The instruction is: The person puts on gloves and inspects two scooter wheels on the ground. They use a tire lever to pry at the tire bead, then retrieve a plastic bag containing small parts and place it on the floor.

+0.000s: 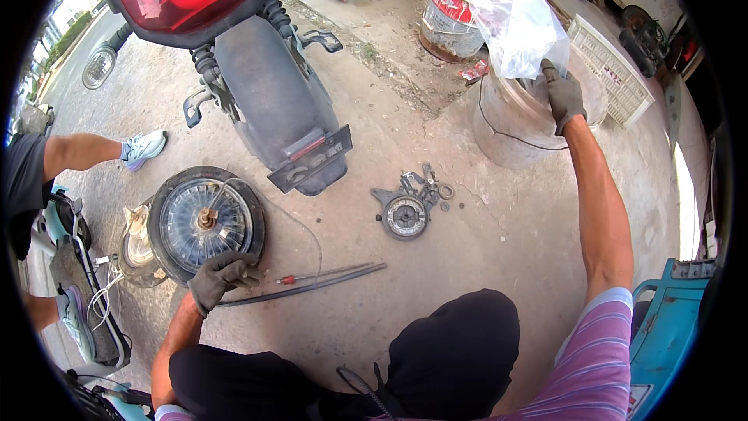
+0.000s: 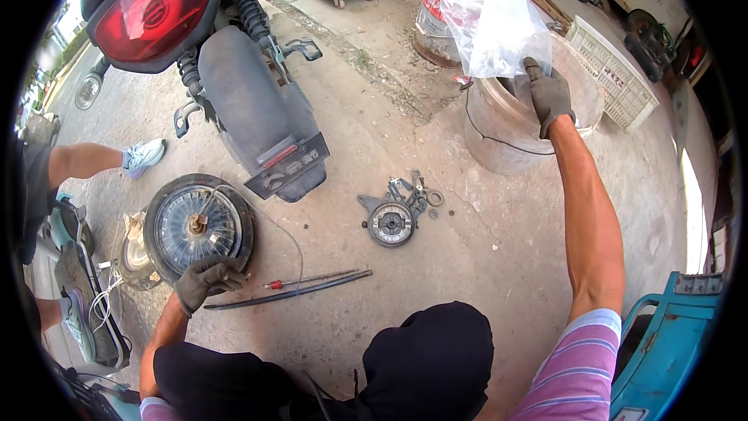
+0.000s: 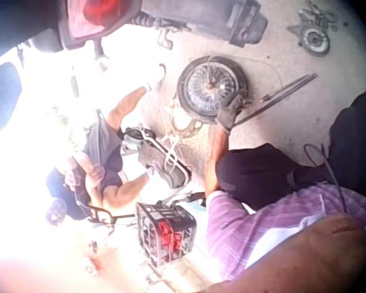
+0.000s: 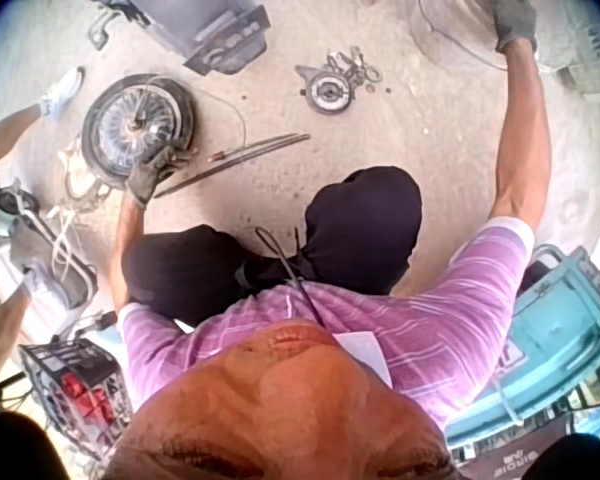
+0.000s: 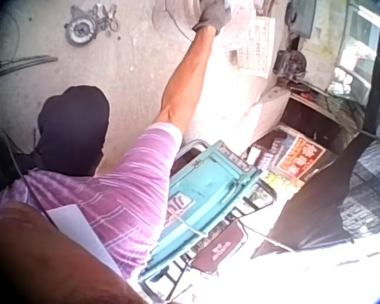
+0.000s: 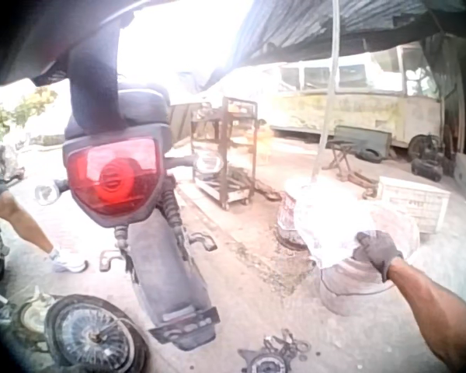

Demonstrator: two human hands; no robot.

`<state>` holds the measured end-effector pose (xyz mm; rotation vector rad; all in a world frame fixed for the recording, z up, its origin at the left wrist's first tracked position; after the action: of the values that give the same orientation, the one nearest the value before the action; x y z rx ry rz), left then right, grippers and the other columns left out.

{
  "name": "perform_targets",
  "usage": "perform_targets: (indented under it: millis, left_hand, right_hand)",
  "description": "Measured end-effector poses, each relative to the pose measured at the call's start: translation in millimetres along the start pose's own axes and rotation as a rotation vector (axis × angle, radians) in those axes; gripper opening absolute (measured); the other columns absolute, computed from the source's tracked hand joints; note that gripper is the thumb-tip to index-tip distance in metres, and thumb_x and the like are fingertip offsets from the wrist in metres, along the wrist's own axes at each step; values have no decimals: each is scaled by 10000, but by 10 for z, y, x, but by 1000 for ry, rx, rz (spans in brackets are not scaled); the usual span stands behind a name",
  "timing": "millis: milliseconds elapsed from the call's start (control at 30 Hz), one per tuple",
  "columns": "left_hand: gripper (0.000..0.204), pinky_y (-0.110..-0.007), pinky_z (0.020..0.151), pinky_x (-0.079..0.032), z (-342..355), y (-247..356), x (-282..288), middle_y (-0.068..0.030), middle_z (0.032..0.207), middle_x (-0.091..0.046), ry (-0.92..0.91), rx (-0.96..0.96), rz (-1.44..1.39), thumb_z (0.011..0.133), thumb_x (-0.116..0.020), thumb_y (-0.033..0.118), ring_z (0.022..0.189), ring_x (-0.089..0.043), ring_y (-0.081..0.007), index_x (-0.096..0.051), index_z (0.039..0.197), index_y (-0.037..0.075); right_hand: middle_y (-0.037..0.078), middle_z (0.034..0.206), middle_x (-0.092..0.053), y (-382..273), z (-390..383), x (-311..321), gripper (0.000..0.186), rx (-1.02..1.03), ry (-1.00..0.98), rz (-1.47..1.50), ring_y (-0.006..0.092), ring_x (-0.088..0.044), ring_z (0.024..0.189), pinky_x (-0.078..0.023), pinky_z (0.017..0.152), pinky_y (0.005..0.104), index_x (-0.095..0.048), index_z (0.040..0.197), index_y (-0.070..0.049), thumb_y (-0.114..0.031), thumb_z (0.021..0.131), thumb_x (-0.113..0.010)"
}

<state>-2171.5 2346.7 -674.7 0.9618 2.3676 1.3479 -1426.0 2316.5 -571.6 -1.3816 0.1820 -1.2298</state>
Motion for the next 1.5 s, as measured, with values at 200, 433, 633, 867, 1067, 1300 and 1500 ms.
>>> perform_targets:
  millis: [200,433,633,867,1067,1300,1500]
  left_hand:
    - [420,-374,899,-600,70,46,-69,-211,1169,-735,-35,-5,-43,1090,-536,262,1025,-733,-283,-591,1356,-58]
    - [414,-348,849,-601,119,15,26,-228,1181,-735,-54,-42,-156,1088,-569,258,981,-738,-267,-593,1333,-74]
    - [384,-337,867,-567,240,439,-242,-149,1062,-743,-93,-106,44,1056,-622,226,968,-703,-207,-622,1286,-82]
    - [317,-331,880,-561,259,692,-464,-135,1051,-760,-162,-204,361,1025,-571,112,981,-701,-187,-643,1268,-77]
    - [328,-331,894,-573,238,482,-452,-153,1088,-763,-196,-129,306,1053,-575,131,990,-711,-199,-628,1299,-78]
    - [332,-336,872,-577,165,303,-318,-150,1091,-757,-204,-106,255,1073,-567,160,994,-716,-199,-630,1295,-79]
    - [326,-336,839,-567,153,541,-343,-131,1038,-750,-159,-186,446,1056,-604,205,952,-709,-187,-676,1246,-51]
  right_hand:
    - [189,1307,-684,201,645,1237,404,730,375,-985,396,-674,1122,-526,976,462,-607,1374,-112,-262,1050,-419]
    - [134,1206,-729,-1779,60,1051,401,229,-65,1200,210,-712,1069,-558,951,335,-638,1296,3,-306,1104,-469]
    - [154,1147,-743,-2421,-1119,-425,341,180,-690,1159,232,-723,1051,-551,1008,363,-648,1248,32,-207,1068,-484]
    - [139,1041,-752,-1437,-2018,-2191,278,-586,-1034,1507,211,-753,867,-617,822,346,-693,1147,57,-109,1002,-524]
    - [73,1034,-764,-823,-2506,-2723,247,-769,-969,1005,192,-740,875,-594,829,323,-707,1128,-15,-192,1013,-579]
    - [160,1189,-735,-201,-2014,-1913,657,-196,-1136,-496,279,-700,1052,-542,896,422,-713,1267,-24,-578,936,-594]
    - [130,1037,-763,-785,-1410,-321,524,9,-641,-340,240,-717,953,-552,865,381,-731,1180,3,-466,967,-633]
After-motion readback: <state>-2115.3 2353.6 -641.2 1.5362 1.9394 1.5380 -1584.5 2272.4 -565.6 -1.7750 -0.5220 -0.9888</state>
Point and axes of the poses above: each hand's wrist, its own z-axis towards the middle knuckle, its own x-axis out of the back of the hand, y = z × x, the point moved 3 cm from there along z, towards the middle knuckle
